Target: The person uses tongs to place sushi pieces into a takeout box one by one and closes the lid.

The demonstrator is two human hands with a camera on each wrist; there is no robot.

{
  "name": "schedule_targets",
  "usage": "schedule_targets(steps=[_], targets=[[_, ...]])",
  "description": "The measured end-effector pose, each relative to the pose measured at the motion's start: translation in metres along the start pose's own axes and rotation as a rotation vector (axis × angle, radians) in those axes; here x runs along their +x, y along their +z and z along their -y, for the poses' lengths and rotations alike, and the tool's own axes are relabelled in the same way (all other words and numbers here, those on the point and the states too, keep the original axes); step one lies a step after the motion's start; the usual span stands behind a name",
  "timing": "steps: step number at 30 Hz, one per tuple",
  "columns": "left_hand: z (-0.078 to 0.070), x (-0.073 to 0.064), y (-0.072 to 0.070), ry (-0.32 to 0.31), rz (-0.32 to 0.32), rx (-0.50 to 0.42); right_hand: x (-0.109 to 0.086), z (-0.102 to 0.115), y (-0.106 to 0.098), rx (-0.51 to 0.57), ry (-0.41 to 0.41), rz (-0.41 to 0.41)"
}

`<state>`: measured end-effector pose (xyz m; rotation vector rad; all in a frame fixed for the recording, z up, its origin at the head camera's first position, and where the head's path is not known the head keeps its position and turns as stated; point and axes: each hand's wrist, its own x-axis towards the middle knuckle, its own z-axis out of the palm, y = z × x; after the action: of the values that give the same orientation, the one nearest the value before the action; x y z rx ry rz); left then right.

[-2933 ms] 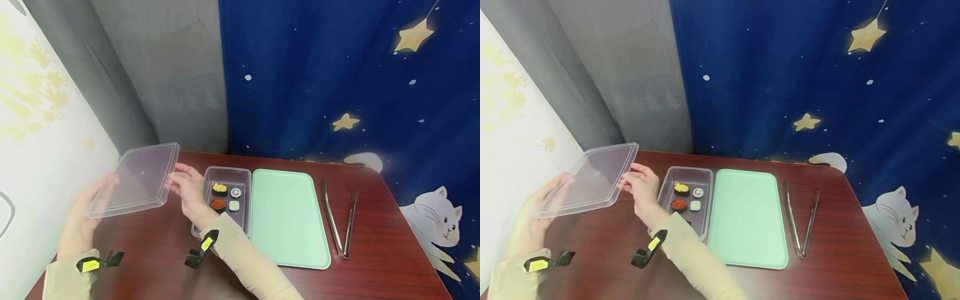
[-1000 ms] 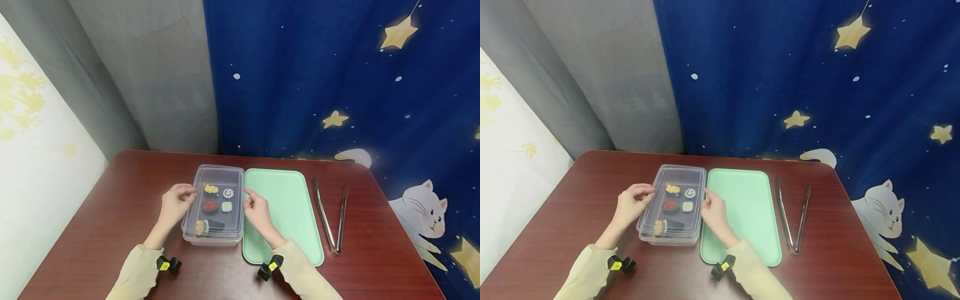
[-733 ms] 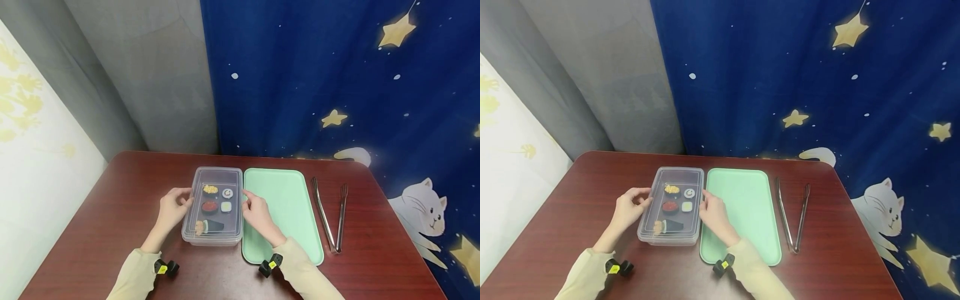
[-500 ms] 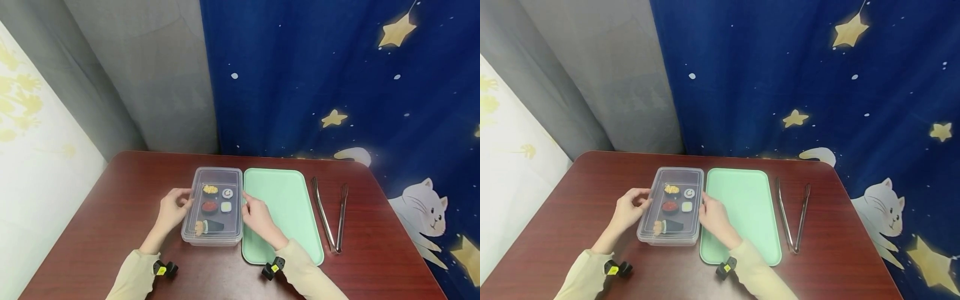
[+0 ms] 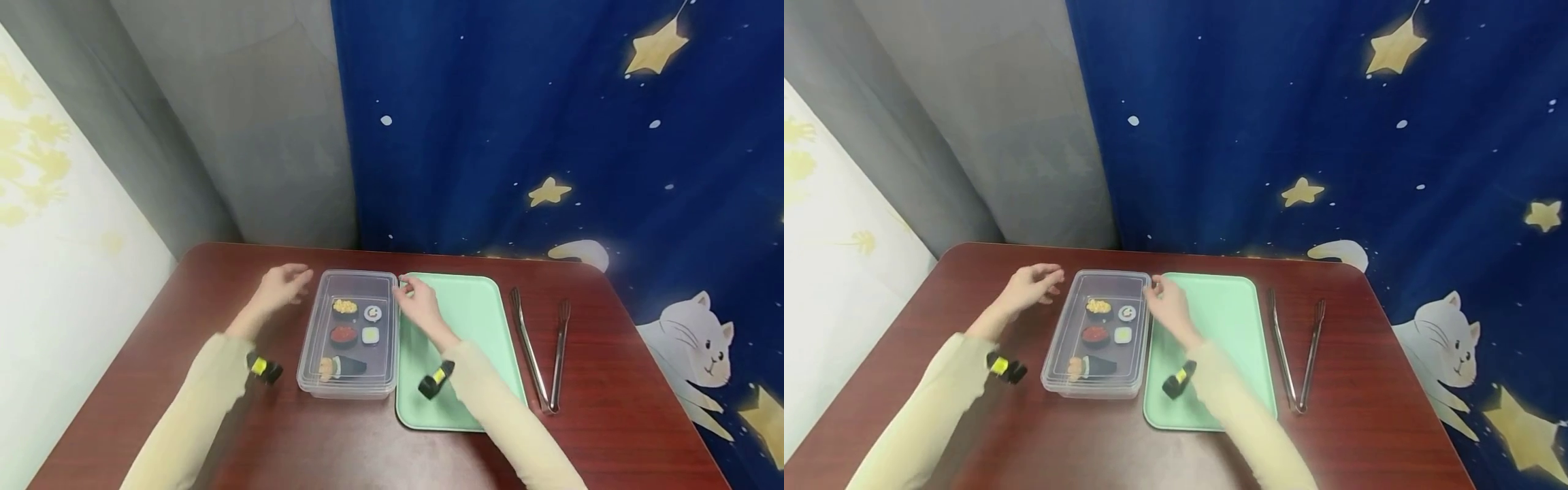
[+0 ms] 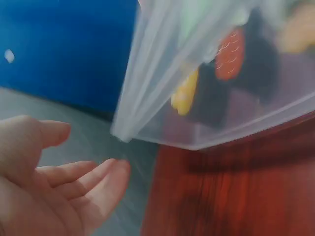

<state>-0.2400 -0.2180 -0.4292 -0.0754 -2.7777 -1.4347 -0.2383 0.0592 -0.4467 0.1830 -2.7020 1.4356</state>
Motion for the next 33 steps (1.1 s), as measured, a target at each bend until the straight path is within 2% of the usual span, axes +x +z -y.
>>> schedule_targets(steps=[3,5,7,12,15,17,19,22,24,25,27,31,33], targets=[[-0.002,0.024,0.003,-0.085,0.136,-0.013,0.022,-0.001,0.007,0.022,0.107,0.002],[-0.003,0.032,0.007,-0.099,0.176,0.009,0.03,-0.001,0.011,0.028,0.146,-0.001],[-0.005,0.035,0.01,-0.11,0.191,0.017,0.034,0.0,0.013,0.034,0.158,-0.009],[-0.005,0.036,0.013,-0.162,0.157,-0.015,0.038,0.002,0.013,0.065,0.195,-0.03],[-0.002,0.03,0.014,-0.185,0.183,-0.029,0.032,0.0,0.011,0.083,0.226,-0.001],[0.0,0.018,0.012,-0.192,0.214,-0.029,0.019,-0.002,0.006,0.083,0.216,0.046],[0.002,-0.002,0.007,-0.201,0.28,-0.041,0.0,-0.004,-0.001,0.064,0.184,0.13],[0.004,-0.041,0.001,-0.176,0.42,-0.052,-0.039,-0.005,-0.013,0.035,0.105,0.331],[0.004,-0.065,-0.001,-0.15,0.506,-0.086,-0.063,-0.004,-0.019,0.058,0.076,0.464],[0.004,-0.074,0.0,-0.134,0.529,-0.098,-0.073,-0.004,-0.021,0.083,0.076,0.522],[0.004,-0.089,0.003,-0.103,0.525,-0.117,-0.088,-0.003,-0.022,0.149,0.097,0.587],[0.005,-0.107,0.011,-0.102,0.416,-0.12,-0.102,-0.003,-0.018,0.252,0.157,0.603],[0.007,-0.114,0.013,-0.112,0.389,-0.129,-0.105,-0.003,-0.018,0.271,0.162,0.611]])
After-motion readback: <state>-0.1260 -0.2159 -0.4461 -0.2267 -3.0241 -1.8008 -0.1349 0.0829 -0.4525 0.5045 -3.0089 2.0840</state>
